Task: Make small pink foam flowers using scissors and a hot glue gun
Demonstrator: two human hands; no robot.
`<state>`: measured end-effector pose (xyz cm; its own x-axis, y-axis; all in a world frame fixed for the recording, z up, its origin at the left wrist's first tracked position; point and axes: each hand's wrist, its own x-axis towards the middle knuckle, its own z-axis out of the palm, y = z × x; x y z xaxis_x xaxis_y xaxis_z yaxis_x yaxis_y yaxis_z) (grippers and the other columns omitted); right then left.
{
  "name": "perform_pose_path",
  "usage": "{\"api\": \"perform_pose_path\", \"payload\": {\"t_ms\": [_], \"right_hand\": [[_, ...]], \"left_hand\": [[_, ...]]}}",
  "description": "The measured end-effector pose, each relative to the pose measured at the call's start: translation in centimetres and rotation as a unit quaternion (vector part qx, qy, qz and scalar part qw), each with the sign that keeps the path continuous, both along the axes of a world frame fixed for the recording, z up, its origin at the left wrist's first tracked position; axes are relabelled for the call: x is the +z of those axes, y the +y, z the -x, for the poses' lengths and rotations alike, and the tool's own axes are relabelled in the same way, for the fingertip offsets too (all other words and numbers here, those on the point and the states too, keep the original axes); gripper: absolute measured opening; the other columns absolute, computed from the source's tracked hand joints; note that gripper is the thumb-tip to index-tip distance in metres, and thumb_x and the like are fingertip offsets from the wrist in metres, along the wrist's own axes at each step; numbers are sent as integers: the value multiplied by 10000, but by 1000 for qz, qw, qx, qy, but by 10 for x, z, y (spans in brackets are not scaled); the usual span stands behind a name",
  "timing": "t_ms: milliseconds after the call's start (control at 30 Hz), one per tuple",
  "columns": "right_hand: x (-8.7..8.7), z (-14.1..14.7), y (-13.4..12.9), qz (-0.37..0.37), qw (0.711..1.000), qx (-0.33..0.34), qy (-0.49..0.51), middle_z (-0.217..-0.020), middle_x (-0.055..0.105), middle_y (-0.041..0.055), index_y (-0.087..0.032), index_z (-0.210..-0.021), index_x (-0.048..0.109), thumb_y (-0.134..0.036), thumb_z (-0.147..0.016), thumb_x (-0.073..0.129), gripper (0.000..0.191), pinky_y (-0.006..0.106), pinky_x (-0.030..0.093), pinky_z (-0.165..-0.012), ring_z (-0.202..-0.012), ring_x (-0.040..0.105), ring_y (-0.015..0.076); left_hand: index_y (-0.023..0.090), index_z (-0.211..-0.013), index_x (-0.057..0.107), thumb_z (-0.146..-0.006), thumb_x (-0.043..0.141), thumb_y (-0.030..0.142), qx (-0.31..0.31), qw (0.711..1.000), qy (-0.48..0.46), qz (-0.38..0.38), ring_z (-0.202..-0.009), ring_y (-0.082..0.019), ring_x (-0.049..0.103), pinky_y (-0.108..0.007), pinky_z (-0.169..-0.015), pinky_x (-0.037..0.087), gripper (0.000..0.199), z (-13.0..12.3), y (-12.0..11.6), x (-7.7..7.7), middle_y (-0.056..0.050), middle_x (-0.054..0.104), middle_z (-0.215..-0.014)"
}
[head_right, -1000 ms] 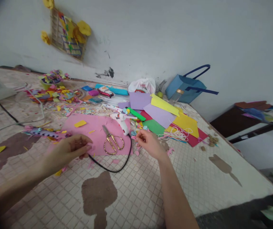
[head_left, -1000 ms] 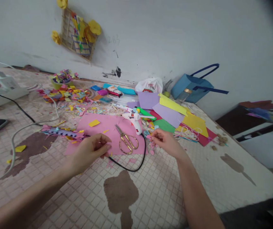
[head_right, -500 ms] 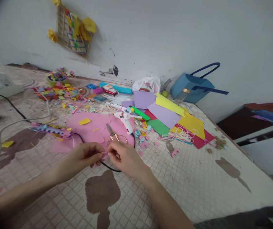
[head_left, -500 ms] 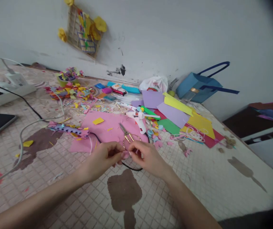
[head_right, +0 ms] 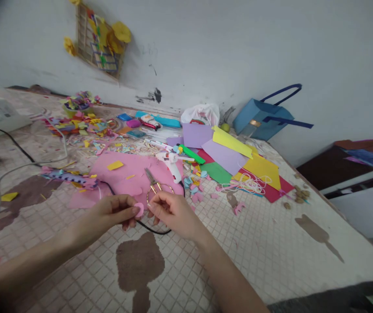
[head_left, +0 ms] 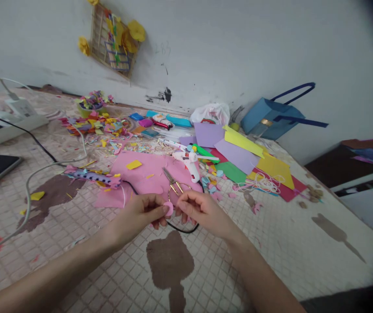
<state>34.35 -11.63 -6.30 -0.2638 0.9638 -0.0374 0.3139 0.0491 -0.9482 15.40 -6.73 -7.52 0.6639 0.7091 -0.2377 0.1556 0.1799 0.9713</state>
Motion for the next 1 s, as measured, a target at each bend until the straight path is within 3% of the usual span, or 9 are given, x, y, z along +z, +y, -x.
{"api": "perform_pose_path", "payload": {"t_ms": [67,200,333,467,633,767,867,1000], "right_hand": [[6,-11,0,-27,999,-19,-24,-727,596,0,-180,-798,549,-301,-876,488,157,211,449,-528,-574,565,100],[14,-52,-3,-82,974,-159,-142,-704,583,-9,-189,-775,541,-269,-861,488,129,222,423,-513,-553,524,106],[11,-82,-13,-27,951,-134,-279,-681,601,-16,-200,-756,568,-246,-838,491,122,225,385,-506,-585,537,127],[-2,-83,-16,-3,930,-124,-347,-672,615,-16,-201,-753,592,-235,-776,564,50,230,350,-516,-592,548,136],[-15,-80,-14,-6,930,-119,-347,-572,556,-30,-192,-639,553,-179,-704,608,86,224,300,-489,-547,503,133],[-13,-81,-13,-30,939,-122,-321,-551,510,-40,-189,-608,521,-135,-713,570,128,223,285,-482,-522,458,119],[-10,-74,-11,-56,953,-122,-271,-617,534,-35,-191,-682,522,-143,-771,518,101,219,338,-505,-556,490,116],[-15,-44,-6,-83,974,-98,-186,-706,586,-30,-194,-787,521,-150,-817,491,61,217,445,-577,-620,578,111]], "left_hand": [[172,-679,556,-794,554,372,-5,1000,5,-11,-520,-110,505,-228,-519,408,231,1,-1,1,17,577,-581],[187,-623,490,-808,530,397,9,999,30,-37,-471,-95,432,-213,-464,344,282,3,-3,4,55,474,-519],[196,-617,447,-803,528,411,32,998,42,-42,-443,-87,373,-204,-433,295,295,4,-4,5,78,406,-492],[189,-639,457,-820,500,392,35,998,29,-34,-471,-91,415,-209,-467,336,276,5,-3,5,64,470,-525],[177,-660,478,-827,503,368,29,999,15,-19,-484,-91,448,-211,-491,369,256,6,-4,5,57,505,-546],[169,-670,484,-839,503,359,24,1000,14,-9,-484,-84,461,-203,-487,371,255,7,-3,3,55,515,-553],[162,-688,496,-839,508,362,16,1000,17,-1,-496,-85,484,-206,-499,393,250,8,-3,1,45,547,-580],[162,-687,498,-825,522,363,17,1000,17,17,-502,-93,508,-212,-497,408,245,8,-4,2,35,573,-591]]}}
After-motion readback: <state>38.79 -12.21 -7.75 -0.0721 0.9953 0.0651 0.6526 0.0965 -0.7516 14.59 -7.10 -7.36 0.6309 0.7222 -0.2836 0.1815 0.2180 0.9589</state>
